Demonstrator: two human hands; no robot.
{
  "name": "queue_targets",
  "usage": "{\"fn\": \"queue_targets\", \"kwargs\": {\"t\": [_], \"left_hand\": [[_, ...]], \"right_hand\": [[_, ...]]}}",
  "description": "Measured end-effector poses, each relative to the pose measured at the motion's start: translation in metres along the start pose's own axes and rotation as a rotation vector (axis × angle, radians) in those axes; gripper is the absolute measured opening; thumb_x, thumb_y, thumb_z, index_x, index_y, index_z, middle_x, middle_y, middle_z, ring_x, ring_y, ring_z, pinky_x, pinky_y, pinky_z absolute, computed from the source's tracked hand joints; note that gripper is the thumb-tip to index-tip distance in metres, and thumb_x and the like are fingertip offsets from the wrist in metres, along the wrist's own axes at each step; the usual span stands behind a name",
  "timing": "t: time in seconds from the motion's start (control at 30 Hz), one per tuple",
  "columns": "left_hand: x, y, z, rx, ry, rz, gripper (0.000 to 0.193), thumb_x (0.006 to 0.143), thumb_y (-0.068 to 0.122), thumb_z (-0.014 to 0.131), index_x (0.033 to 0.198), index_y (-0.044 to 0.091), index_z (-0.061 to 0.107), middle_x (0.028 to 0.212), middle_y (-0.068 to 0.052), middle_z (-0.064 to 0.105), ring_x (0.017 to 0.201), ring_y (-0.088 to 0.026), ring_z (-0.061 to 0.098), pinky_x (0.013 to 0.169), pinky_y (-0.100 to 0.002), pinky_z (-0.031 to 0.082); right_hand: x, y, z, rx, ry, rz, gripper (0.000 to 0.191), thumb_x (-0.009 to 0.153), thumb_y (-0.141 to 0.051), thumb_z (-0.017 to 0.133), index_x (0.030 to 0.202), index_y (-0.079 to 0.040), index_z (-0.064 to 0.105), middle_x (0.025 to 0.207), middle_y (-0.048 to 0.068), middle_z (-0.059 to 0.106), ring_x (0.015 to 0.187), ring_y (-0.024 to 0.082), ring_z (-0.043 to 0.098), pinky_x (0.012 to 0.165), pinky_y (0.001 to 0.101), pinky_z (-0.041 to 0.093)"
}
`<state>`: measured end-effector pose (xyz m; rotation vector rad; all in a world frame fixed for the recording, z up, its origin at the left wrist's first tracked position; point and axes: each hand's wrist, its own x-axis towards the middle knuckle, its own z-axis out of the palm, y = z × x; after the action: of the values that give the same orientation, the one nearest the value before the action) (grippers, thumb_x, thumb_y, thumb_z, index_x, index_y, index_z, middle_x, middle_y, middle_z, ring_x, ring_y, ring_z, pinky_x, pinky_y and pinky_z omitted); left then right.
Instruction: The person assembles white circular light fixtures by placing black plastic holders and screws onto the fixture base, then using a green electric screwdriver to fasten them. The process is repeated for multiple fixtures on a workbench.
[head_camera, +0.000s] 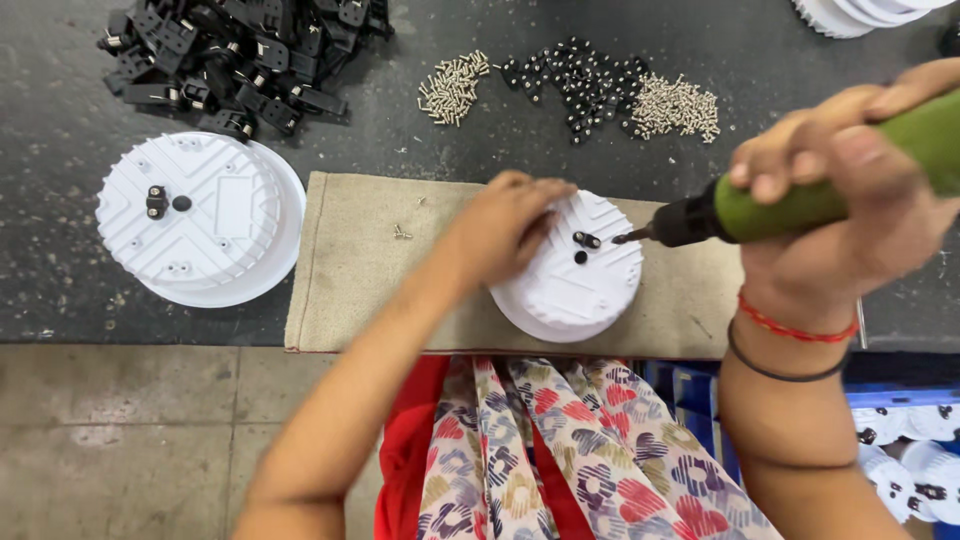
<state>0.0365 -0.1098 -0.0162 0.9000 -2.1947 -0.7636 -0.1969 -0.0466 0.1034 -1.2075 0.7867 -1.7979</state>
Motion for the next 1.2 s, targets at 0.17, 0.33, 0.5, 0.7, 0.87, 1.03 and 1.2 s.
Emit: {"fn": "queue_targets", "kwargs": {"t": [0.17,0.33,0.5,0.7,0.87,1.03,1.2], "left_hand": [[0.013,0.033,0.017,0.284,-0.067,-0.101,0.077,0.087,0.054,0.067,0.144,0.004,0.053,0.145,-0.017,0.055,0.134,-0.041,0.048,0.107,-0.058,0.038],[-0.018,0.088,0.03,0.399,-0.108,-0.172,0.108,0.068,0.068,0.078,0.153,0.01,0.044,0.165,-0.021,0.026,0.152,-0.047,0.021,0.121,-0.069,0.02],[-0.001,0.055,0.002,0.409,-0.35,0.124,0.113,0.058,0.064,0.083,0.153,0.019,0.042,0.167,-0.017,0.024,0.154,-0.044,0.013,0.115,-0.072,0.011],[-0.025,0.048,0.001,0.264,0.105,-0.001,0.118,0.05,0.063,0.092,0.146,0.008,0.052,0.16,-0.023,0.037,0.148,-0.049,0.031,0.119,-0.063,0.031],[-0.038,0.043,0.023,0.176,0.3,0.035,0.102,0.062,0.059,0.094,0.139,0.003,0.057,0.155,-0.021,0.044,0.145,-0.049,0.038,0.119,-0.059,0.039],[-0.037,0.04,0.035,0.155,0.345,0.04,0.098,0.066,0.058,0.093,0.139,0.004,0.057,0.155,-0.02,0.045,0.147,-0.048,0.038,0.12,-0.058,0.039],[-0.038,0.038,0.03,0.136,0.327,0.05,0.097,0.069,0.058,0.092,0.141,0.004,0.057,0.156,-0.018,0.045,0.148,-0.047,0.037,0.122,-0.057,0.038]], "right_hand": [[-0.019,-0.017,-0.016,-0.065,-0.019,-0.05,0.019,0.107,-0.001,0.057,0.119,-0.002,0.042,0.074,0.012,0.046,0.057,0.024,0.049,0.062,0.0372,0.047],[-0.031,-0.016,-0.025,-0.112,-0.022,-0.074,0.022,0.105,-0.002,0.062,0.117,-0.003,0.043,0.074,0.014,0.052,0.057,0.024,0.056,0.064,0.0397,0.056],[-0.04,-0.013,-0.027,-0.065,-0.027,-0.025,0.021,0.107,0.001,0.063,0.115,-0.002,0.043,0.076,0.016,0.055,0.061,0.024,0.057,0.064,0.0384,0.054],[-0.047,-0.008,-0.015,-0.042,-0.032,-0.033,0.021,0.106,0.0,0.063,0.116,-0.003,0.044,0.078,0.015,0.056,0.061,0.024,0.059,0.066,0.0391,0.055],[-0.044,0.006,0.005,-0.017,-0.045,-0.02,0.025,0.099,0.001,0.06,0.117,-0.003,0.043,0.074,0.013,0.055,0.058,0.023,0.059,0.063,0.0388,0.058],[-0.045,0.008,0.014,-0.077,-0.084,0.009,0.025,0.097,0.004,0.057,0.116,-0.004,0.042,0.072,0.012,0.056,0.057,0.022,0.058,0.065,0.0385,0.059],[-0.046,0.004,0.015,-0.098,-0.047,0.004,0.025,0.098,0.005,0.056,0.117,-0.003,0.042,0.071,0.013,0.055,0.056,0.022,0.057,0.064,0.0372,0.056]]}}
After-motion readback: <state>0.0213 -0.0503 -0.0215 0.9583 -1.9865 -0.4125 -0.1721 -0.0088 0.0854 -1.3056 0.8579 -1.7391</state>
